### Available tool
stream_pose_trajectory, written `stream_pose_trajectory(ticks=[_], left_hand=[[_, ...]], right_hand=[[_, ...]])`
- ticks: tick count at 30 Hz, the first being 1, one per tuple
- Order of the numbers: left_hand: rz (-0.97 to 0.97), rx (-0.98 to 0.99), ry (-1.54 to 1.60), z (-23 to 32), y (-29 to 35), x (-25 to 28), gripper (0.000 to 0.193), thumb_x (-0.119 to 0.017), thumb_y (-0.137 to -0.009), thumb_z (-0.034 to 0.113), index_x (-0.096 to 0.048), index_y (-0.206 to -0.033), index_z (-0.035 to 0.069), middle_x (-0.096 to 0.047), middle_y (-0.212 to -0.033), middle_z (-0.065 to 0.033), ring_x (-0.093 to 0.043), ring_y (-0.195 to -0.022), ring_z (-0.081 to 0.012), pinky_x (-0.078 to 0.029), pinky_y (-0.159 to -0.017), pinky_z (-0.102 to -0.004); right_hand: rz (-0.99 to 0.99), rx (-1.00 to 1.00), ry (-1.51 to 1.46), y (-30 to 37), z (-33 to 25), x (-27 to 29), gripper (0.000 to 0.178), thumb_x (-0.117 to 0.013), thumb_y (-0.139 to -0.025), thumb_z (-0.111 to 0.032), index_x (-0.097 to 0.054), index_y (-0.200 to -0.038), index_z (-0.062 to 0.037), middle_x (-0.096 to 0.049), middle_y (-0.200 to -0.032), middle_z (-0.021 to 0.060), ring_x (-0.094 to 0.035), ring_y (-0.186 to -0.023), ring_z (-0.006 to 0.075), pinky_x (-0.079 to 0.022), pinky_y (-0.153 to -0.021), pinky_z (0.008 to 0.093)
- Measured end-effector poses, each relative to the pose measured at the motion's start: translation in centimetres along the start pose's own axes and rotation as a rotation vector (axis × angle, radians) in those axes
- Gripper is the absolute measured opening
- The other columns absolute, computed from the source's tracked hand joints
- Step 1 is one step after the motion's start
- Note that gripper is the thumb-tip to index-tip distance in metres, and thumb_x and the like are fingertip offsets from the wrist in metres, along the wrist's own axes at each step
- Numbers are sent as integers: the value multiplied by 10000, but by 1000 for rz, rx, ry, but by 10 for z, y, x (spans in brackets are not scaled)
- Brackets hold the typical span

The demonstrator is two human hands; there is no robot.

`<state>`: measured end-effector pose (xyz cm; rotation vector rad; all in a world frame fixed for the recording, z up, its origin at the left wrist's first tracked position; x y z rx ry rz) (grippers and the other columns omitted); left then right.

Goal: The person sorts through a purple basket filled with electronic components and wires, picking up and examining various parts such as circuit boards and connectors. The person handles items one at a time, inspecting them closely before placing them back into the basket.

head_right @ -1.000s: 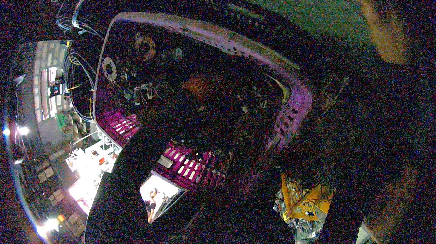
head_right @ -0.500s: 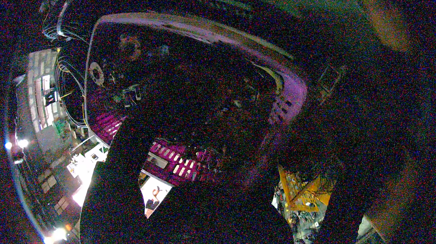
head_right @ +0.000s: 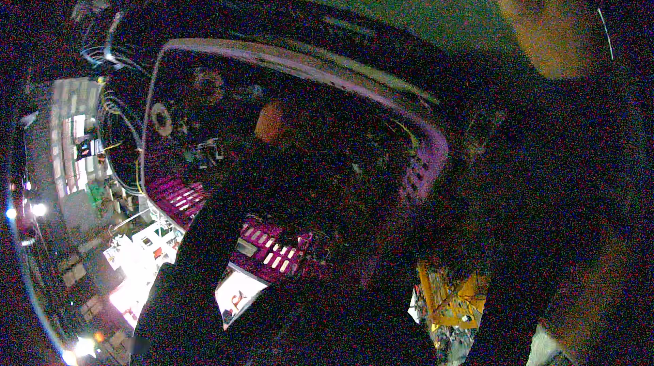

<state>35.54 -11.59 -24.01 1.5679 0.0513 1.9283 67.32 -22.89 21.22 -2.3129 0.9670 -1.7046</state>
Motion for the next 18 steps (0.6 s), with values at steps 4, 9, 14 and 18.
stream_pose_trajectory(ticks=[4, 9, 14, 18], left_hand=[[-31, -171, 814, 55, 102, 113, 438, -757, -938, 360, -723, -1145, -24, -770, -999, -142, -711, -914, -223, -555, -823, -358], [-25, -5, 1123, 77, 162, 152, 457, -848, -874, 274, -687, -1176, -28, -739, -1113, -67, -652, -990, -134, -526, -900, -309], [152, -166, 1321, 87, 194, 159, 456, -821, -813, 19, -658, -1234, -39, -730, -1162, -76, -648, -1077, -150, -505, -985, -323], [79, -132, 1401, 99, 202, 153, 434, -822, -824, 11, -668, -1228, -31, -735, -1170, -71, -649, -1086, -145, -506, -986, -320]], right_hand=[[33, 198, -85, -18, 14, -5, 587, -759, -926, -467, -622, -1364, -102, -694, -1294, 149, -665, -1194, 300, -491, -1060, 414], [108, 227, 6, -18, 49, -10, 658, -799, -886, -481, -608, -1362, -68, -707, -1258, 151, -692, -1126, 312, -522, -1003, 418], [138, 336, -100, -17, 29, -4, 538, -815, -887, -397, -657, -1260, -43, -734, -1190, 159, -717, -1080, 300, -552, -951, 425], [127, 329, -11, -21, 23, -2, 641, -826, -852, -478, -627, -1270, -34, -711, -1216, 193, -704, -1081, 368, -550, -940, 450]])
Point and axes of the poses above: each hand's wrist, its own y-axis away from the middle knuckle, its own x-axis out of the back of the hand, z = x × y, the point moved 9 cm from there along -y, towards the middle knuckle
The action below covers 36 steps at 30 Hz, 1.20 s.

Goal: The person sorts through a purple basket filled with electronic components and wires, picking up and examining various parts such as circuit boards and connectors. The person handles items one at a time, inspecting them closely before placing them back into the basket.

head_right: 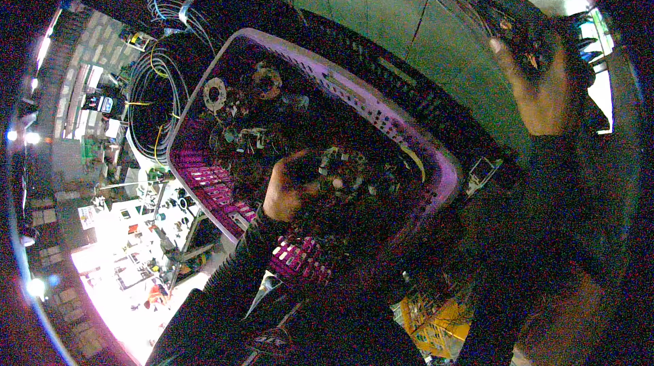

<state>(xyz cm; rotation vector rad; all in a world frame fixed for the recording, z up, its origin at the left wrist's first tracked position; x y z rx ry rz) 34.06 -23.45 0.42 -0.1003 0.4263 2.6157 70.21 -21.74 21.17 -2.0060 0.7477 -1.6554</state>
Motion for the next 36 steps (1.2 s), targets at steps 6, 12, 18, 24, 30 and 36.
stream_pose_trajectory(ticks=[6, 12, 18, 24, 30, 36], left_hand=[[-70, -34, 104, 16, 3, -16, 381, -834, -872, 100, -687, -1206, -10, -735, -1131, -52, -637, -1053, -126, -508, -966, -311], [-91, -84, 136, 28, 3, -25, 339, -698, -1010, 243, -668, -1240, -3, -712, -1139, -44, -619, -1052, -123, -499, -954, -299], [-177, 94, 752, 22, 1, -43, 481, -481, -1101, 351, -568, -1388, -25, -671, -1295, -130, -656, -1158, -242, -505, -1041, -376], [-442, -197, 1058, 50, 3, -55, 453, -408, -1091, 178, -469, -1497, -12, -580, -1447, -187, -610, -1275, -326, -467, -1155, -485], [-444, 80, 1353, 44, 5, -66, 500, -429, -1078, 293, -492, -1482, 5, -590, -1442, -190, -614, -1265, -366, -529, -1054, -539], [-485, 158, 1488, 42, 7, -73, 553, -490, -1076, 406, -483, -1473, 21, -603, -1418, -205, -598, -1291, -412, -538, -1035, -585]], right_hand=[[9, -51, 11, 5, 10, -2, 727, -800, -855, -557, -608, -1308, -22, -698, -1237, 192, -684, -1130, 354, -533, -975, 448], [-67, -151, -71, 4, 9, -4, 729, -825, -847, -521, -606, -1314, -7, -698, -1240, 190, -685, -1129, 338, -531, -981, 438], [-12, -80, -97, 3, 4, -4, 722, -836, -846, -480, -591, -1333, -7, -692, -1248, 203, -682, -1130, 355, -526, -991, 446], [-12, -63, 50, 2, -3, 5, 761, -845, -834, -475, -568, -1361, -1, -674, -1280, 213, -666, -1159, 379, -519, -997, 468], [9, -101, -26, 3, 2, 1, 768, -856, -820, -481, -571, -1335, 12, -673, -1258, 202, -655, -1151, 388, -498, -1022, 462], [-55, -129, -111, 3, 5, -5, 732, -846, -842, -458, -575, -1335, 10, -649, -1325, 202, -636, -1212, 370, -481, -1059, 456]])
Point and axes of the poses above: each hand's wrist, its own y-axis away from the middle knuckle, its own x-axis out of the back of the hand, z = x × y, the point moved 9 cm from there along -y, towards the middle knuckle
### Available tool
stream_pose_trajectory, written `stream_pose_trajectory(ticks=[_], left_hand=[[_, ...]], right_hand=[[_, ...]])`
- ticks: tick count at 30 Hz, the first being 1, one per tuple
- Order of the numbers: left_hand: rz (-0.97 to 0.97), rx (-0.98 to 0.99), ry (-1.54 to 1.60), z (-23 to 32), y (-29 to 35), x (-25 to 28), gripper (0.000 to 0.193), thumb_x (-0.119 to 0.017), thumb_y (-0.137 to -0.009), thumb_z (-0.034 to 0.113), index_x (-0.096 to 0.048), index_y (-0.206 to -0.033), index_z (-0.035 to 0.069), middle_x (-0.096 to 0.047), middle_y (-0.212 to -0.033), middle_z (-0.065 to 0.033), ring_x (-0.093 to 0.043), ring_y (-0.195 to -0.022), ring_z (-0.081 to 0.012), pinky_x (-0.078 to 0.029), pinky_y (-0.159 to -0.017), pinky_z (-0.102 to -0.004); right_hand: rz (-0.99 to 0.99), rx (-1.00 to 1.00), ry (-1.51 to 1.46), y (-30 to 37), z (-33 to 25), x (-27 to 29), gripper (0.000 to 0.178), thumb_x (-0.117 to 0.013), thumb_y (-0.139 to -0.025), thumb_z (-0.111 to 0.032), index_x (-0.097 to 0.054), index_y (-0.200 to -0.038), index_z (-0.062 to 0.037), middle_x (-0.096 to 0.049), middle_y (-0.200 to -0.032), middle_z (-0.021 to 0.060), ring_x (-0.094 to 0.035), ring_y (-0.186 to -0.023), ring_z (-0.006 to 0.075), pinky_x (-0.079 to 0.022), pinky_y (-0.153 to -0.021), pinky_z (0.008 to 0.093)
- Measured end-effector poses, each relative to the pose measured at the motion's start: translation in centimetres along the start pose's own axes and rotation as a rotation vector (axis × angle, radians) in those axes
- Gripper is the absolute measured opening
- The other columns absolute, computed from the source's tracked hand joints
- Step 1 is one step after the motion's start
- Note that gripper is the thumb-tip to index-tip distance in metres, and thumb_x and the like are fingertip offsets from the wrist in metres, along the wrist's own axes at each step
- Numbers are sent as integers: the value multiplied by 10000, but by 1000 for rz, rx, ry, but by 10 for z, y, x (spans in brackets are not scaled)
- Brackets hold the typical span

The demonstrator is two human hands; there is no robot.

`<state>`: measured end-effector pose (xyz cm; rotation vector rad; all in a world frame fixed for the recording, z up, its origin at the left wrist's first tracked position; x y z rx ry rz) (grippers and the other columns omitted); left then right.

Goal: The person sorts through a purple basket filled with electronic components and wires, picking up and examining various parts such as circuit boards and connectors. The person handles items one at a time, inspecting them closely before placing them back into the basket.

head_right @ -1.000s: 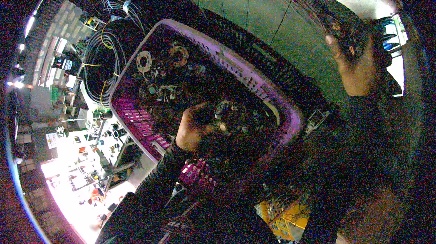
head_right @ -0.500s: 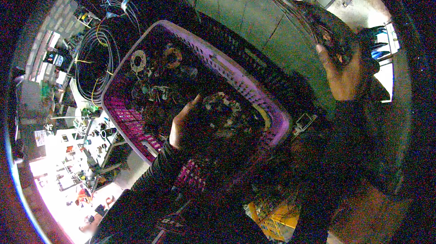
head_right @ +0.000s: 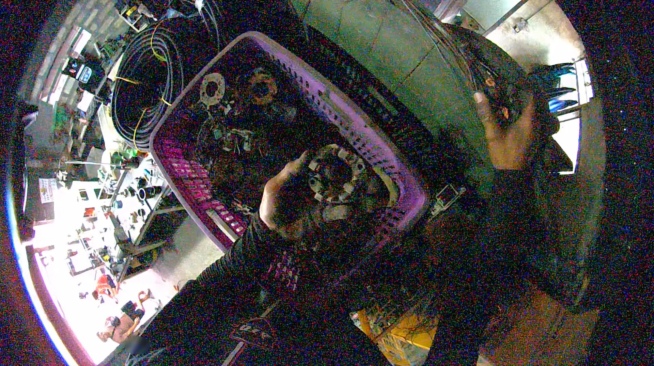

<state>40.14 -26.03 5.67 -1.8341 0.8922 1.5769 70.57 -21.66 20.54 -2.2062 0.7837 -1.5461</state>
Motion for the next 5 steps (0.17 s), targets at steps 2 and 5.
stream_pose_trajectory(ticks=[2, 5], left_hand=[[-6, -14, -113, 2, 1, -4, 573, -494, -1072, 428, -484, -1474, 22, -600, -1426, -204, -588, -1301, -428, -544, -1027, -585], [159, -68, -323, 8, 3, 2, 620, -506, -1060, 468, -469, -1486, 19, -594, -1437, -203, -578, -1305, -458, -555, -1007, -580]], right_hand=[[-13, -25, -57, 1, 6, -4, 722, -839, -853, -451, -572, -1345, 3, -639, -1346, 205, -627, -1232, 370, -476, -1069, 456], [-23, -59, -67, 3, 14, -4, 786, -821, -862, -506, -542, -1427, -36, -616, -1396, 167, -584, -1288, 343, -424, -1110, 438]])
Point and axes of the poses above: each hand's wrist, its own y-axis away from the middle knuckle, its own x-axis out of the back of the hand, z = x × y, the point moved 9 cm from there along -y, towards the middle knuckle
